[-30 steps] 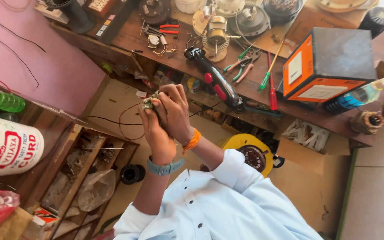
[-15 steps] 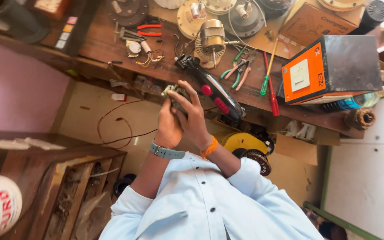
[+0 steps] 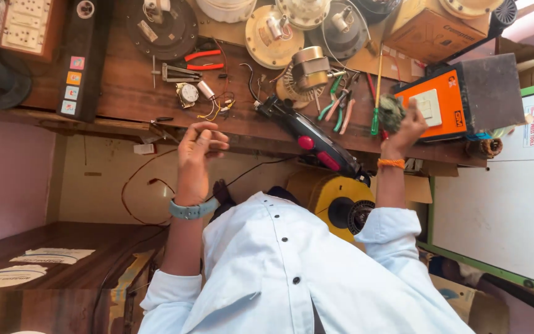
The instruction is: The person uses a screwdriver to adjust the internal components of a small electrical motor, then connects wires to a terminal block. The person manipulates the motor and wires on a cluttered workbench.
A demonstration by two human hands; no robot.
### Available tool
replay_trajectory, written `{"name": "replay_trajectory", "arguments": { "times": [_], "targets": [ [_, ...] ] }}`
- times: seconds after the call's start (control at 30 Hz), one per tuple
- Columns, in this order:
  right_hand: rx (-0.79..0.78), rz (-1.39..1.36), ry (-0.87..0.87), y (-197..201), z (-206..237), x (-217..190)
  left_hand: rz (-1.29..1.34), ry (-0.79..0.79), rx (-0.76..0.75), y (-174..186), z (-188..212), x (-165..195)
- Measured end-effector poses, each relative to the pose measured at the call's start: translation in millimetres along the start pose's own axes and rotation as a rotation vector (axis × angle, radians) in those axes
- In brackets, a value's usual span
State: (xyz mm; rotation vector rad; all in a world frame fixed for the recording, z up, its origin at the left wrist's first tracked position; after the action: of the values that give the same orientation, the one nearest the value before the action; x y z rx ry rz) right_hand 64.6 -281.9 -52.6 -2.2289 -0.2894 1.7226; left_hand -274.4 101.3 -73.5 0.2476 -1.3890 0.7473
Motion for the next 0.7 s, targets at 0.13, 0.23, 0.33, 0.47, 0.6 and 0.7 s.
{"name": "replay_trajectory", "arguments": {
  "times": [0.13, 0.23, 0.33, 0.47, 0.6, 0.7],
  "targets": [
    [0.195, -0.313, -0.625, 19.3, 17.7, 58.5, -0.110, -0.014, 0.055, 14.0, -46.8, -30.4],
    [0.091, -0.537, -0.841, -11.5, 25.2, 75.3, -0.201, 0.013, 0.026, -11.8, -98.9, -49.8],
    [0.186, -0.233, -0.703, -8.4, 17.8, 84.1, -0.322, 0.093, -0.058, -50.4, -154.2, -68.0],
    [0.053, 0.246, -0.259, -24.3, 7.8, 55.6, -0.628, -0.054, -0.083, -102.1, -218.5, -70.3],
    [-0.254, 0.048, -0.388, -55.5, 45.2, 59.3, -0.819, -0.203, -0.274, -154.1, -256.8, -75.8],
    [-0.364, 0.175, -0.543, -59.5, 81.2, 69.6, -0.799, -0.072, -0.482, -170.6, -267.5, -97.7]
  ]
}}
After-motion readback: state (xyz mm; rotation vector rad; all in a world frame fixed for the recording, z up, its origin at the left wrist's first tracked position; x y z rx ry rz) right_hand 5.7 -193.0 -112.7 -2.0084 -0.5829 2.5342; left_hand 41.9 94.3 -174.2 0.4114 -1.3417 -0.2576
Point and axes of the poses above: each hand's wrist, its own z-axis away from the middle knuckle, its own y-axis out of the back of the hand, x = y × z, the point moved 9 cm from there along -z, towards the middle knuckle, and after that the axes turned 14 degrees about -z, right-handed, at the moved point
